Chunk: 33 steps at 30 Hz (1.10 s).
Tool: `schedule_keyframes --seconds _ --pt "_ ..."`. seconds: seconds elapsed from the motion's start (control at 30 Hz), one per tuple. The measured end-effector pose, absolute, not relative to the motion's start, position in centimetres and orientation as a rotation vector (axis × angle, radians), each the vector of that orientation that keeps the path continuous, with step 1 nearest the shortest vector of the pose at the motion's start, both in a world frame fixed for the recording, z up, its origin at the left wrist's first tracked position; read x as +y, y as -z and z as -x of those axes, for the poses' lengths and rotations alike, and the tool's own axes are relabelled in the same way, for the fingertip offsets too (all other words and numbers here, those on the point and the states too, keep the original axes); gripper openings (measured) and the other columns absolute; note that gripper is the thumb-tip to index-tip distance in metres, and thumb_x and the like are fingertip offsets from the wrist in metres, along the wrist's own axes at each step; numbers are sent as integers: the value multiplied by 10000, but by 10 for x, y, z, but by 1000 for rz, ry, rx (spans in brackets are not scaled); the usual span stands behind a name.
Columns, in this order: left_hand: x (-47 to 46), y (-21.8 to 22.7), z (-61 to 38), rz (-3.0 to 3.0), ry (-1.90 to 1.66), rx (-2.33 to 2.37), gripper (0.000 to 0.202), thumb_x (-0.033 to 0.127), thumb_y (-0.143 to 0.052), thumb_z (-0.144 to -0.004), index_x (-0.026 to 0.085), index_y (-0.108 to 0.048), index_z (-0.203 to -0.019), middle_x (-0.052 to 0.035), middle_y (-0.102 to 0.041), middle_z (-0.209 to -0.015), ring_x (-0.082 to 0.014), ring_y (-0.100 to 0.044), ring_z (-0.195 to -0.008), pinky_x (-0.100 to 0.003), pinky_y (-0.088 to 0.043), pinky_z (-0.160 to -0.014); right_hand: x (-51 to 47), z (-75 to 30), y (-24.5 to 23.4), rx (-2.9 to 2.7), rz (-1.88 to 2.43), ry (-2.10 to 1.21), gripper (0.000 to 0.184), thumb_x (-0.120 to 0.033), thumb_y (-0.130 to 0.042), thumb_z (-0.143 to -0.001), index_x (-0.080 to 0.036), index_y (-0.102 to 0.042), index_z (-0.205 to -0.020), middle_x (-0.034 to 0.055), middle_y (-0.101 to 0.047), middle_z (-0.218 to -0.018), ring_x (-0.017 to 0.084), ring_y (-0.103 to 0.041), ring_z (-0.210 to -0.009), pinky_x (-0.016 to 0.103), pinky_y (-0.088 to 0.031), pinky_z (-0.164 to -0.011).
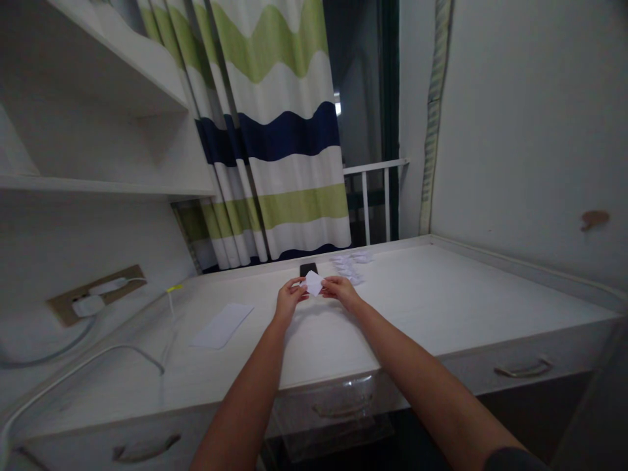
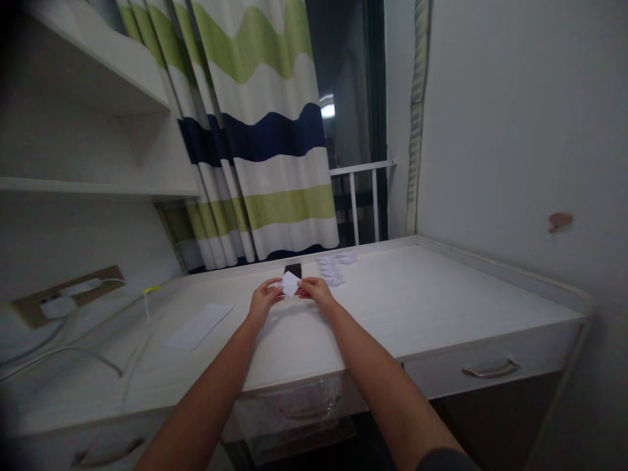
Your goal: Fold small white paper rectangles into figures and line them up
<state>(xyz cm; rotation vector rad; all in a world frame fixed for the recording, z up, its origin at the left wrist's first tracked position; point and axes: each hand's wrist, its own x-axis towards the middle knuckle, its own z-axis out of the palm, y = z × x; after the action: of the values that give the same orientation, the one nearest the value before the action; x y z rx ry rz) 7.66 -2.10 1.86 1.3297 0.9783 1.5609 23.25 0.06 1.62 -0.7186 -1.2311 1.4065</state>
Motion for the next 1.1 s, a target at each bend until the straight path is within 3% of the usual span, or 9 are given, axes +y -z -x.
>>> schedule_keyframes --seconds 0.27,0.63,0.93,1.1 --pt "-20 -15 -81 -1367 -1454 1002 538 269 -696 -525 169 -490 -1012 -31 -640 -712 -142 -605 -587 -249 -491 -532 4 -232 -11 -1265 721 -1399 223 -317 -714 -533 -135 -590 -567 16 -625 -551 104 -580 -519 228 -476 -553" --pt "-19 -17 -81 -1394 -1491 1055 470 220 -710 -505 138 -547 -938 -47 -651 -743 -143 -607 -636 -226 -479 -554 7 -229 -9 -1328 653 -1364 345 -428 -720 -452 -143 -561 -565 -15 -596 -530 96 -556 -506 250 -464 -588" --pt "-17 -13 -81 -1286 -1465 1007 501 214 -719 -498 151 -548 -965 -50 -643 -764 -126 -594 -605 -216 -465 -524 11 -228 -5 -1390 618 -1321 349 -443 -694 -494 -143 -546 -592 -33 -553 -521 78 -513 -495 239 -438 -578" --pt "-16 -10 -80 -1261 -1401 994 366 263 -726 -492 121 -615 -810 -73 -649 -767 -130 -584 -616 -220 -455 -533 8 -230 -6 -1461 636 -1292 310 -423 -667 -544 -149 -564 -648 -18 -584 -582 89 -538 -538 221 -426 -543"
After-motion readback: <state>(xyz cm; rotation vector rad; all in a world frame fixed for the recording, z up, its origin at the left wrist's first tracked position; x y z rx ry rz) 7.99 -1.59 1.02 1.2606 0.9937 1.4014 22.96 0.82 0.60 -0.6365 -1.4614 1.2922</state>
